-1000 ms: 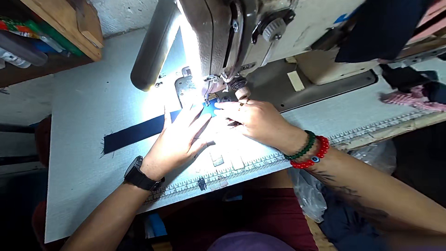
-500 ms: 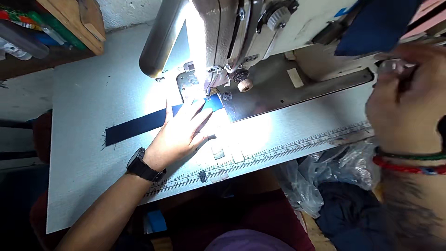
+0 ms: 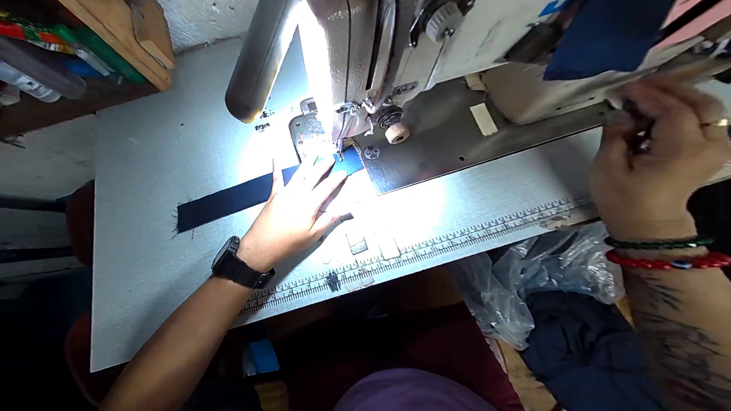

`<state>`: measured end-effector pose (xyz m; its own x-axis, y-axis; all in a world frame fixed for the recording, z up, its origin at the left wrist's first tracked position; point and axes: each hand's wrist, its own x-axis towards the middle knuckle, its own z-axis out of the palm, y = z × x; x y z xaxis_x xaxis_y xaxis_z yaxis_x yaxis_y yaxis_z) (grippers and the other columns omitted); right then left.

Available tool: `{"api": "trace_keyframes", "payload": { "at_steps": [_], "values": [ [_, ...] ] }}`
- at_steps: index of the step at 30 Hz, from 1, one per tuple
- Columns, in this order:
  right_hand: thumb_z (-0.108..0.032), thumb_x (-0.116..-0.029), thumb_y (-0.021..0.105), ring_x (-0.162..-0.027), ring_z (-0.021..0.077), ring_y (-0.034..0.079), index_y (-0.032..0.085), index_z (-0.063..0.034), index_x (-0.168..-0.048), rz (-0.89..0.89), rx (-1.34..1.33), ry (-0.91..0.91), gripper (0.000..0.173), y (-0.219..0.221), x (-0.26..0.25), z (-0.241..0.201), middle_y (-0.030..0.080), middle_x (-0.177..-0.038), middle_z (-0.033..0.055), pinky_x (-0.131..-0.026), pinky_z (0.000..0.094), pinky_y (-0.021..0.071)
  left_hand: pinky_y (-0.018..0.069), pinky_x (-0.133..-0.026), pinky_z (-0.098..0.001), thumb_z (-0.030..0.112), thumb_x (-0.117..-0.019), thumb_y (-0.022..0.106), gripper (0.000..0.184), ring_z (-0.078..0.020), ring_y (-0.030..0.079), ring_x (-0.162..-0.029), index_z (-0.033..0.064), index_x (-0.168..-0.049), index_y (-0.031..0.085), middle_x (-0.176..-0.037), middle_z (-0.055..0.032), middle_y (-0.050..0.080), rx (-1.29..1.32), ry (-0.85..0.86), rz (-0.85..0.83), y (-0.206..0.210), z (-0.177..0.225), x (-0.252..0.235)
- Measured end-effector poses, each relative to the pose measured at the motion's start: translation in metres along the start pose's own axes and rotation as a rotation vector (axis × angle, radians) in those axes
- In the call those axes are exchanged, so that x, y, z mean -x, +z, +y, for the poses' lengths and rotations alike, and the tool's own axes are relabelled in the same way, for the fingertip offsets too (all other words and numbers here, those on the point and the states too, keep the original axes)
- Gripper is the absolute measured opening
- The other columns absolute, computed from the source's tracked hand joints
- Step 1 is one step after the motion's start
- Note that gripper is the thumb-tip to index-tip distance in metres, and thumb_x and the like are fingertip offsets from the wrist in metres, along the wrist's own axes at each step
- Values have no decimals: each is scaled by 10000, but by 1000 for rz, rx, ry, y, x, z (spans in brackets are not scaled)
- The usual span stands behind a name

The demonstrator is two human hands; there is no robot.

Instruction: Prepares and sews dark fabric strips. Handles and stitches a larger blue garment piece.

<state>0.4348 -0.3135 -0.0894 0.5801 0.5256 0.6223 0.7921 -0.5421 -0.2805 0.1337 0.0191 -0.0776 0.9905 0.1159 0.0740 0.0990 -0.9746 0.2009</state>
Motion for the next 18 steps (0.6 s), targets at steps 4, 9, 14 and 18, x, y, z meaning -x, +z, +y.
{"api": "trace_keyframes", "payload": {
  "at_steps": [4, 9, 14, 18],
  "values": [
    [-53, -988, 509, -1086, 387, 666, 662, 24, -1278, -67, -186, -386, 336, 10, 4, -91, 636, -1305, 269, -873, 482, 564, 27, -1168, -779, 554, -1044, 384, 610, -291, 209, -1570, 226, -1549, 476, -1648, -67, 363, 14, 1, 3, 0, 0, 0],
    [-66, -912, 575, -1085, 328, 654, 713, -115, -1276, -430, -242, -643, 392, 55, -17, -163, 656, -1386, 47, -738, 458, 550, 34, -1178, -765, 550, -1040, 405, 607, -284, 247, -1558, 215, -1538, 493, -1633, -68, 388, 30, 17, 33, 0, 0, 1],
    [-55, -946, 588, -1046, 320, 655, 736, -126, -1245, -531, -140, -665, 341, 76, -26, -165, 717, -1244, 55, -713, 443, 545, 35, -1187, -757, 537, -1049, 393, 605, -277, 204, -1572, 205, -1547, 481, -1651, -50, 362, 30, 30, 27, -1, -2, 3],
    [-31, -947, 612, -1013, 330, 659, 740, -115, -1235, -539, -149, -668, 326, 67, -25, -164, 726, -1191, 82, -708, 450, 537, 52, -1180, -762, 531, -1050, 395, 602, -288, 231, -1565, 198, -1544, 485, -1646, -60, 371, 38, 30, 0, -3, -4, 2]
  ]
}}
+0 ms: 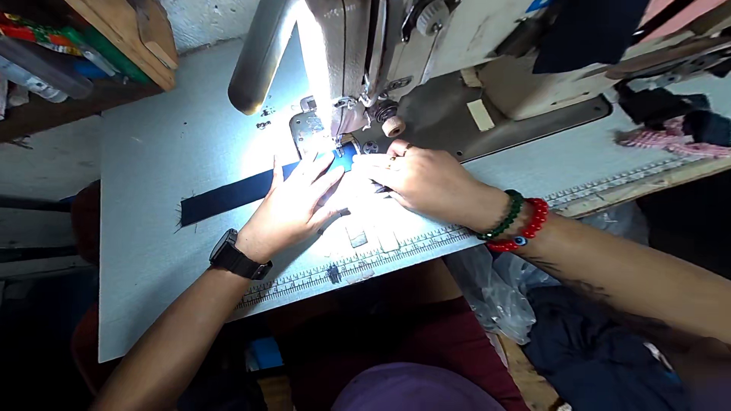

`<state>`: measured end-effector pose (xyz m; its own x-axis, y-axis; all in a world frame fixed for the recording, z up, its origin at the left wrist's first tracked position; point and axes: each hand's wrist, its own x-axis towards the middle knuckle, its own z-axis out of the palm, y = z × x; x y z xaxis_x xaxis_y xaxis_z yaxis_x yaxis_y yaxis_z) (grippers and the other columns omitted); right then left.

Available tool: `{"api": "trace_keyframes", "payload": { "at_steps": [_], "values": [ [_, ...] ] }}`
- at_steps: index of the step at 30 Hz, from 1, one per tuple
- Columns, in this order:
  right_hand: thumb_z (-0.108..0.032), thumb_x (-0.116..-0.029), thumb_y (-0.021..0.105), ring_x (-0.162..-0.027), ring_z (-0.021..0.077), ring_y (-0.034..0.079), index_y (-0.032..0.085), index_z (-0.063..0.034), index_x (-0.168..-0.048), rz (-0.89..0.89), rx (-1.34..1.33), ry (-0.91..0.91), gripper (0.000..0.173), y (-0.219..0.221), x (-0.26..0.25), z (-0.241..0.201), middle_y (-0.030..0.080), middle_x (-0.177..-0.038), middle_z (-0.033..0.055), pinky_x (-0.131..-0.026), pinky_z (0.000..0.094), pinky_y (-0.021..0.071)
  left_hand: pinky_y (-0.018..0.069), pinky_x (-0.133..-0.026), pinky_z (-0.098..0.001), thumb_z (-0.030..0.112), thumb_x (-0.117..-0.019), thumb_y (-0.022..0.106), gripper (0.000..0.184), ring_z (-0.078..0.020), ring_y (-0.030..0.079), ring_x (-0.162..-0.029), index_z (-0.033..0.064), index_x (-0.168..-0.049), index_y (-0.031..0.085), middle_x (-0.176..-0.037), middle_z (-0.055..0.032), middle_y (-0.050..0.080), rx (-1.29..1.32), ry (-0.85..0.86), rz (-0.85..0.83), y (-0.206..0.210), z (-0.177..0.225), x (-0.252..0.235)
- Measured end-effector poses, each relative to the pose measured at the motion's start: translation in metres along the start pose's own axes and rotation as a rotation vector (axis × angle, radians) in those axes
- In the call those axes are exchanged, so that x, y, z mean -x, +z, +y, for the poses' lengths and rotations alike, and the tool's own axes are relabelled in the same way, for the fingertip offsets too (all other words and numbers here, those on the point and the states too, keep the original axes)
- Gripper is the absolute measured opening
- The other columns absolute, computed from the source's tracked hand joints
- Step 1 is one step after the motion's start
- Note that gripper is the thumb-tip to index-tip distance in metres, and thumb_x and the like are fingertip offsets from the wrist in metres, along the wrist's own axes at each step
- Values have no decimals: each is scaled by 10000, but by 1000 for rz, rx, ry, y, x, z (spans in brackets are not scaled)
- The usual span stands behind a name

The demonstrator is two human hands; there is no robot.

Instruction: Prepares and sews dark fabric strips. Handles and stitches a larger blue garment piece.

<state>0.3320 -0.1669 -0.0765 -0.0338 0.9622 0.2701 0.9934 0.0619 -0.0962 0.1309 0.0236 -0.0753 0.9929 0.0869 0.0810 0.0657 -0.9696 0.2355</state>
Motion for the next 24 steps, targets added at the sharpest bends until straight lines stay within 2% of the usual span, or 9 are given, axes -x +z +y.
{"api": "trace_keyframes", "payload": {
  "at_steps": [2, 4, 7, 9, 13, 15, 17, 21, 24],
  "values": [
    [-5, -942, 633, -977, 356, 664, 751, -76, -1175, 7, -37, 5, 271, -4, 0, -2, 728, -1091, 121, -696, 474, 524, 41, -1184, -757, 549, -1050, 387, 614, -290, 245, -1560, 195, -1539, 491, -1636, -66, 387, 9, 6, -9, -1, -2, -1],
    [-61, -959, 592, -996, 330, 681, 752, -122, -1189, 29, -13, 17, 287, 1, -5, 0, 741, -1141, 85, -688, 447, 546, 33, -1185, -756, 558, -1052, 384, 620, -295, 243, -1560, 185, -1534, 498, -1635, -68, 388, 17, 7, -24, -3, -4, -2],
    [-50, -975, 573, -930, 356, 662, 753, -106, -1171, 32, -35, 16, 271, 4, -9, 4, 710, -999, 131, -642, 465, 514, 14, -1192, -745, 523, -1055, 407, 598, -286, 228, -1564, 182, -1539, 490, -1649, -63, 362, 13, 7, -37, -6, -6, -3],
    [-66, -1004, 514, -980, 354, 660, 718, -130, -1244, 19, -12, 5, 321, 7, -14, 9, 718, -1089, 125, -665, 457, 524, 19, -1192, -740, 520, -1054, 430, 593, -286, 231, -1561, 179, -1536, 494, -1653, -58, 353, 22, 17, -32, -7, -7, -4],
    [-31, -1003, 486, -1045, 348, 675, 705, -136, -1280, 41, -32, 8, 368, 9, -21, 13, 694, -1312, 63, -715, 484, 546, 10, -1186, -755, 561, -1048, 408, 606, -266, 228, -1567, 214, -1539, 486, -1657, -37, 351, 20, -4, -35, -7, -13, -11],
    [-51, -1011, 498, -1067, 342, 681, 698, -140, -1292, 41, -43, 5, 356, 9, -25, 16, 660, -1388, 37, -738, 492, 549, 1, -1175, -764, 490, -1053, 439, 584, -279, 223, -1566, 187, -1551, 471, -1663, -55, 335, 32, -3, -39, -9, -13, -12],
    [-80, -1020, 508, -1119, 321, 673, 679, -179, -1334, 8, -66, 44, 371, 8, -29, 19, 639, -1422, -4, -800, 494, 551, 4, -1178, -760, 470, -1061, 445, 583, -279, 213, -1568, 169, -1560, 454, -1670, -59, 318, 19, -10, -44, -10, -15, -13],
    [-94, -1005, 571, -1121, 326, 666, 664, -231, -1378, -34, -61, 114, 408, 7, -36, 19, 652, -1400, -11, -795, 496, 548, 10, -1181, -751, 420, -1057, 481, 569, -278, 196, -1573, 163, -1563, 445, -1676, -59, 304, -8, -14, -50, -10, -18, -17],
    [-45, -1001, 509, -1169, 330, 633, 634, -179, -1417, 75, -73, 148, 454, -2, -11, 9, 604, -1463, 8, -779, 494, 544, 20, -1182, -759, 471, -1059, 470, 570, -269, 230, -1564, 177, -1548, 471, -1663, -60, 332, -27, -16, -26, -5, -19, -17]
  ]
}}
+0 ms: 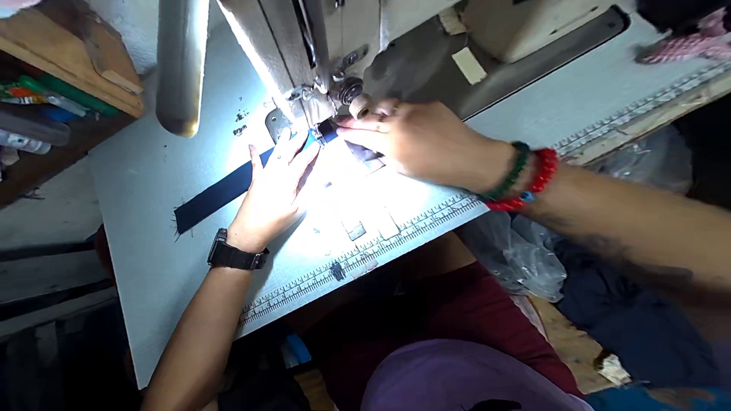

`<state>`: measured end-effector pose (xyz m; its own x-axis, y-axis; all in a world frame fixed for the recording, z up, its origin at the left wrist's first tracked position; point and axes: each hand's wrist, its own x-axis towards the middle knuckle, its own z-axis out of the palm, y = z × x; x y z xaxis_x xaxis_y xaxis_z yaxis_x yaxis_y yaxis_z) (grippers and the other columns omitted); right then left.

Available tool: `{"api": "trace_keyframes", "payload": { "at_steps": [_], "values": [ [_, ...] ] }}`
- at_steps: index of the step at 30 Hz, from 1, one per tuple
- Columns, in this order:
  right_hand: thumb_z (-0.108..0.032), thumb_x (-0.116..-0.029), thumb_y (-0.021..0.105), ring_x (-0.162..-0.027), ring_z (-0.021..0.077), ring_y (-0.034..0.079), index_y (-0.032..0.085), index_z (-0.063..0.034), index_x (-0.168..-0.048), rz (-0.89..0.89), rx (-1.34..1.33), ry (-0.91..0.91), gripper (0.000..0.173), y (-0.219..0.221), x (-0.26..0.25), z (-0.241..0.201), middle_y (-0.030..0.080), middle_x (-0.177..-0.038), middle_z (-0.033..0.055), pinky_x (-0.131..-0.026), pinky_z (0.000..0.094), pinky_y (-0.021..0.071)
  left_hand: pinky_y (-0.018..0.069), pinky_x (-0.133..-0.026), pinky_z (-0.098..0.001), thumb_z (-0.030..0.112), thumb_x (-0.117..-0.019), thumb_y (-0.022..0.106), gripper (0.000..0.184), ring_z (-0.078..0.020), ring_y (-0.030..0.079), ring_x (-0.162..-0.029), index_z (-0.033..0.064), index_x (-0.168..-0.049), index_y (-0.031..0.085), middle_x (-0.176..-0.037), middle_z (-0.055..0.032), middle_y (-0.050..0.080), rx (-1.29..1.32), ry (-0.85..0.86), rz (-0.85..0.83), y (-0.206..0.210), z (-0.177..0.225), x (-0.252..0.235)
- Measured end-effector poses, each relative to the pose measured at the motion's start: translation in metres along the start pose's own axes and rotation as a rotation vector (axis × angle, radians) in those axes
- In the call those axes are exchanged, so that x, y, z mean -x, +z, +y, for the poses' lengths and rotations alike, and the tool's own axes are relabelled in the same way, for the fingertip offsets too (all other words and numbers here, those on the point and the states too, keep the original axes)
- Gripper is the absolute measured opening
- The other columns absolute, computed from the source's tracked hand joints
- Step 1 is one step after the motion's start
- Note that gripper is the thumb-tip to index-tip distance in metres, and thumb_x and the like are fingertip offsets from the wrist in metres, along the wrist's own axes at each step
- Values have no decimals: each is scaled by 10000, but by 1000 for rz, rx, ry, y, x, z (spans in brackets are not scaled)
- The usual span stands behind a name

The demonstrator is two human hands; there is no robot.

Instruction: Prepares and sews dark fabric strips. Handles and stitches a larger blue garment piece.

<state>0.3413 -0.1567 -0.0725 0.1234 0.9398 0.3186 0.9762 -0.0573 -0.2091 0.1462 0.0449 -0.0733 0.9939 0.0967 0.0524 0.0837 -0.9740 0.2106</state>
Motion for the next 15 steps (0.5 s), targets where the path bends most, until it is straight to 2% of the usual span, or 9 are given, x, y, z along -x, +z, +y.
{"api": "trace_keyframes", "payload": {
  "at_steps": [1, 3, 5, 7, 8, 10, 12, 15],
  "values": [
    [-50, -992, 512, -1206, 328, 624, 634, -157, -1411, 100, 3, 12, 449, -9, 18, 2, 607, -1456, 38, -825, 492, 552, 22, -1180, -766, 495, -1057, 457, 582, -267, 247, -1559, 186, -1551, 468, -1657, -58, 344, -9, -1, 2, 0, -1, -1],
    [-115, -1036, 543, -1204, 312, 648, 672, -84, -1331, 361, 4, 82, 324, -29, 62, 25, 648, -1374, 134, -951, 461, 557, 21, -1175, -772, 504, -1060, 437, 595, -268, 245, -1560, 186, -1562, 452, -1659, -61, 343, -17, 0, -16, -1, -1, -1],
    [-149, -1066, 511, -1133, 323, 654, 628, -8, -1305, 507, 64, 270, 301, -56, 102, 66, 646, -1292, 235, -974, 440, 529, 13, -1176, -768, 483, -1064, 441, 583, -265, 243, -1561, 181, -1562, 450, -1659, -58, 344, -17, -2, -21, 0, -1, 0],
    [-268, -1111, 422, -1109, 355, 628, 508, -25, -1471, 442, 81, 565, 443, -74, 126, 101, 553, -1402, 284, -971, 467, 503, -10, -1177, -763, 478, -1066, 448, 575, -263, 234, -1563, 185, -1561, 452, -1658, -54, 344, -5, -5, -18, 2, -1, 1],
    [-299, -1116, 407, -1113, 376, 626, 500, -37, -1479, 415, 85, 643, 457, -76, 131, 112, 544, -1410, 286, -980, 492, 495, -11, -1177, -766, 481, -1064, 449, 578, -258, 234, -1563, 191, -1563, 448, -1657, -49, 347, -6, -8, -18, 1, -2, 0],
    [-280, -1111, 421, -1101, 450, 623, 570, -11, -1392, 412, 96, 658, 416, -71, 135, 119, 583, -1324, 319, -976, 567, 480, 6, -1172, -774, 486, -1063, 442, 583, -262, 246, -1559, 193, -1567, 444, -1652, -48, 356, -7, -11, -9, 0, -3, -3],
    [-274, -1096, 459, -1062, 493, 618, 629, 20, -1291, 420, 126, 617, 393, -59, 140, 119, 598, -1271, 335, -912, 614, 477, 12, -1168, -777, 492, -1067, 428, 586, -268, 249, -1558, 189, -1568, 442, -1651, -50, 360, -10, -15, -7, 2, -3, -3],
    [-297, -1082, 481, -1106, 523, 624, 665, 39, -1196, 392, 154, 615, 400, -48, 144, 124, 632, -1227, 333, -907, 663, 469, 8, -1166, -776, 492, -1060, 446, 590, -268, 251, -1558, 202, -1574, 433, -1655, -42, 353, -22, -24, -12, 3, -4, -3]
  ]
}}
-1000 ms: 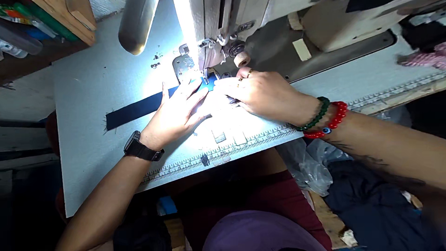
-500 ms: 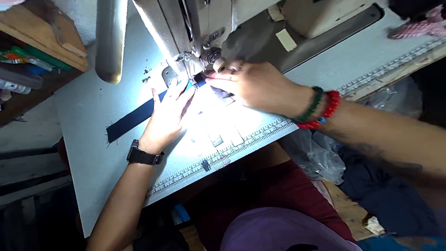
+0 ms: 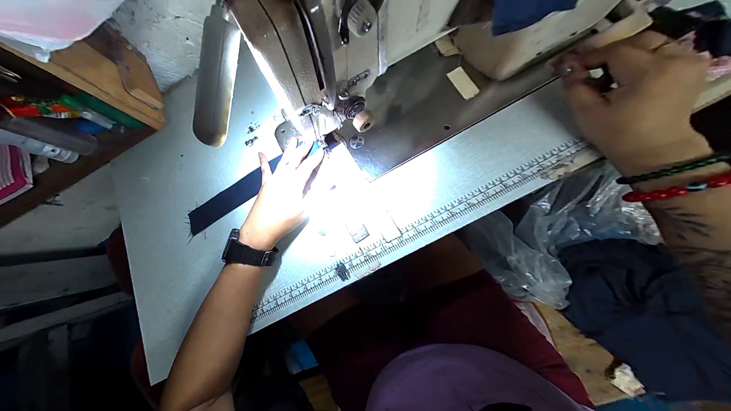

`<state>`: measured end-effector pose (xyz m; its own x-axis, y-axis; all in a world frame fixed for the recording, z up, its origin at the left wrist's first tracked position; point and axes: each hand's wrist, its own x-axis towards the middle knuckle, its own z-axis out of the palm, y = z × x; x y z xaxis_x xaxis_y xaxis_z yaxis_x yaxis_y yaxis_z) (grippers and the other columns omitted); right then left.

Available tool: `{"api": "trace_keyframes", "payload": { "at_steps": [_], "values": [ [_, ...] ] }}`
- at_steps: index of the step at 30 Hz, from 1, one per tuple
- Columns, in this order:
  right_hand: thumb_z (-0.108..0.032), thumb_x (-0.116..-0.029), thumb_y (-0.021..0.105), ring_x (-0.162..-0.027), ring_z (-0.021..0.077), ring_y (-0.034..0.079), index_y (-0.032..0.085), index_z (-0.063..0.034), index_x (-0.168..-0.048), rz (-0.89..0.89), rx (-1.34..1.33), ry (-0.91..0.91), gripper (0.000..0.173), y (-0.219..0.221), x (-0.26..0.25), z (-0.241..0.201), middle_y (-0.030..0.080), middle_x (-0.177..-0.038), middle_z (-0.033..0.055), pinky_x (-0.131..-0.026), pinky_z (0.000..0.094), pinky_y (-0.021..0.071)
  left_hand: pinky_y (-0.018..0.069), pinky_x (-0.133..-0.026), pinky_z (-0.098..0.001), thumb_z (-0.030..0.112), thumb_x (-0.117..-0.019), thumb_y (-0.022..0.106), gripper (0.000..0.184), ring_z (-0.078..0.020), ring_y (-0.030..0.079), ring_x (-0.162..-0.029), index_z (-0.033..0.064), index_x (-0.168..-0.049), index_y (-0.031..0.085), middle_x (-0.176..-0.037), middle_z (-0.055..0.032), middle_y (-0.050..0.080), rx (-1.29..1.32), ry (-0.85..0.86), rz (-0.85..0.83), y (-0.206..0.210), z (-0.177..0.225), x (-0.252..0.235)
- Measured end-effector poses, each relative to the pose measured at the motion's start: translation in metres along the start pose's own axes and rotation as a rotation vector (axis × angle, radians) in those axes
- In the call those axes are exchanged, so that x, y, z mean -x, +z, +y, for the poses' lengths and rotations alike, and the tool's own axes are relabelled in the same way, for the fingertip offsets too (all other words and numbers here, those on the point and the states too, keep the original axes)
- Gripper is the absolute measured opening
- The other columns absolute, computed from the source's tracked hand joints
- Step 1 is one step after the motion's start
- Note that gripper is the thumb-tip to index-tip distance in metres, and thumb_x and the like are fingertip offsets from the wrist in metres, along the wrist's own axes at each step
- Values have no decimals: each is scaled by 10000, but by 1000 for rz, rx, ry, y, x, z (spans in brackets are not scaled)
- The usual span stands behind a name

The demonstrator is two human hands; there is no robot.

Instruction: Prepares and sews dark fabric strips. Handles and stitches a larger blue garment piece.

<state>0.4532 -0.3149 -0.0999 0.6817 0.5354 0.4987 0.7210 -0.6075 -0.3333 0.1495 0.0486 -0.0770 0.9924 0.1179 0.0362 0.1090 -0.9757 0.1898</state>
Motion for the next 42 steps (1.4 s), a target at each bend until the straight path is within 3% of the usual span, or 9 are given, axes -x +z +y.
{"api": "trace_keyframes", "payload": {
  "at_steps": [5, 13, 18, 21, 23, 29, 34, 37, 42],
  "values": [
    [-203, -1080, 469, -1205, 430, 605, 620, -7, -1312, 104, -69, -51, 339, -2, -1, -1, 589, -1360, 279, -998, 542, 485, 7, -1175, -766, 421, -1066, 458, 580, -252, 195, -1576, 192, -1595, 392, -1679, -36, 304, -1, 11, -12, -8, 7, 3],
    [-333, -1060, 496, -1078, 550, 618, 650, 31, -1210, 4, -63, -29, 423, -2, -2, -3, 612, -1238, 336, -836, 707, 461, 17, -1156, -791, 502, -1065, 410, 586, -259, 240, -1562, 223, -1581, 421, -1657, -27, 352, -17, -9, -12, -3, -3, -4],
    [-285, -1066, 514, -1203, 462, 608, 633, -18, -1298, 111, -92, -71, 373, -3, -1, -2, 591, -1364, 276, -945, 608, 494, 62, -1156, -787, 439, -1075, 409, 511, -268, 296, -1540, 242, -1539, 490, -1616, -39, 418, 15, 2, -21, -10, -3, -6],
    [-258, -1059, 516, -1193, 460, 612, 589, -55, -1375, 138, -114, -84, 383, -2, -1, 0, 538, -1443, 257, -899, 617, 506, 279, -1147, -661, 332, -1097, 408, 399, -281, 538, -1341, 152, -1276, 716, -1355, -92, 648, 127, -29, 90, -22, -8, -14],
    [-249, -1054, 513, -1196, 495, 604, 531, -70, -1448, 116, -119, -78, 433, -4, -1, -2, 484, -1504, 263, -872, 655, 504, 475, -990, -530, 269, -1076, 483, 355, -310, 659, -1086, 24, -1033, 735, -1064, -165, 711, 166, -102, 232, -25, -17, -35],
    [-275, -1037, 528, -1221, 530, 584, 398, -70, -1559, 75, -119, -32, 575, -7, -3, -5, 334, -1624, 252, -877, 686, 499, 326, -1013, -670, 332, -919, 737, 545, -445, 439, -1327, -15, -1321, 615, -1385, -282, 521, 175, -472, 88, -28, 2, -77],
    [-229, -1049, 532, -881, 442, 638, 501, 30, -1436, 190, -174, -94, 466, -10, 10, -6, 460, -1426, 372, -719, 546, 530, 345, -1034, -637, 228, -962, 629, 414, -403, 492, -1310, 3, -1310, 623, -1352, -238, 590, 190, -456, 182, -11, 3, -82],
    [-274, -1039, 558, -819, 452, 635, 489, 12, -1438, 94, -155, -45, 496, -15, 29, -25, 540, -1270, 336, -665, 603, 515, 495, -985, -550, 201, -1033, 551, 264, -363, 634, -1147, -9, -1142, 669, -1189, -220, 663, 332, -460, 419, -5, -3, -59],
    [-336, -978, 603, -785, 394, 639, 558, -28, -1398, -174, -277, 3, 522, -19, 43, -82, 644, -1134, 235, -633, 617, 506, 486, -982, -468, 167, -1065, 512, 282, -292, 652, -1052, -69, -1142, 645, -1089, -231, 681, 503, -757, 691, -25, -32, -58]
  ]
}}
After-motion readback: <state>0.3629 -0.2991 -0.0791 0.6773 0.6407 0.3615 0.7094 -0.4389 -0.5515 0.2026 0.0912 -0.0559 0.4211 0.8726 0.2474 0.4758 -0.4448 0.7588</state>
